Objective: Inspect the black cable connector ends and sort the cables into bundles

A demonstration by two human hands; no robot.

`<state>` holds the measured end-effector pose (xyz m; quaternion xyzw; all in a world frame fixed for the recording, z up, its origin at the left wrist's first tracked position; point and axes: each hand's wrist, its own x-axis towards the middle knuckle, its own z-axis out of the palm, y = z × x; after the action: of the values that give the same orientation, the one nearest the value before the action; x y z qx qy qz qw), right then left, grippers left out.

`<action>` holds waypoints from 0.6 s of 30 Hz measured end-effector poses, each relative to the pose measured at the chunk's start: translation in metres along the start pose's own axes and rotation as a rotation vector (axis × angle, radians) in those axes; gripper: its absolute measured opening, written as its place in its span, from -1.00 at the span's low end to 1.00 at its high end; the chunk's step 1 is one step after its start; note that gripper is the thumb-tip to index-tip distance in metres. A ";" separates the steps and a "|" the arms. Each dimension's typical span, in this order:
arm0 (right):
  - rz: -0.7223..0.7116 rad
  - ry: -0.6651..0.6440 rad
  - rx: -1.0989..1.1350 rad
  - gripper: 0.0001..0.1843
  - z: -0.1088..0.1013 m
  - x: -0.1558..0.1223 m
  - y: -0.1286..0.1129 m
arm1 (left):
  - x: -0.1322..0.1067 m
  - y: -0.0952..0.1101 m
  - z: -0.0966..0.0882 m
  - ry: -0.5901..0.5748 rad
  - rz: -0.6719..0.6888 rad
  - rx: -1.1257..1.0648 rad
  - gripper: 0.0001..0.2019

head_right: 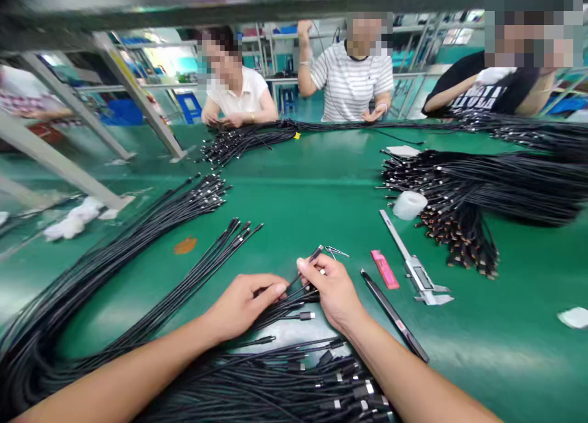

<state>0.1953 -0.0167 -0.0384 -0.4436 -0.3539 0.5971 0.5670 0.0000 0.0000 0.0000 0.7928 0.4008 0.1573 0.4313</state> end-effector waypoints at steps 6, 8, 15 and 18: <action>0.021 -0.111 0.034 -0.57 -0.006 0.004 -0.025 | -0.007 0.003 0.000 -0.232 0.227 0.014 -0.58; 0.064 -0.241 0.086 -0.48 -0.013 0.007 -0.037 | -0.011 0.001 0.000 -0.304 0.344 -0.002 -0.63; 0.122 -0.607 -0.235 -0.50 -0.016 0.004 -0.037 | -0.012 0.016 -0.008 -0.227 0.546 0.286 -0.64; 0.092 -0.761 -0.410 -0.51 -0.007 -0.003 -0.032 | -0.008 0.025 -0.028 -0.068 0.414 0.463 -0.66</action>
<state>0.2137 -0.0170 -0.0107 -0.3106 -0.6286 0.6602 0.2692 -0.0085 0.0017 0.0373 0.9396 0.2413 0.1195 0.2112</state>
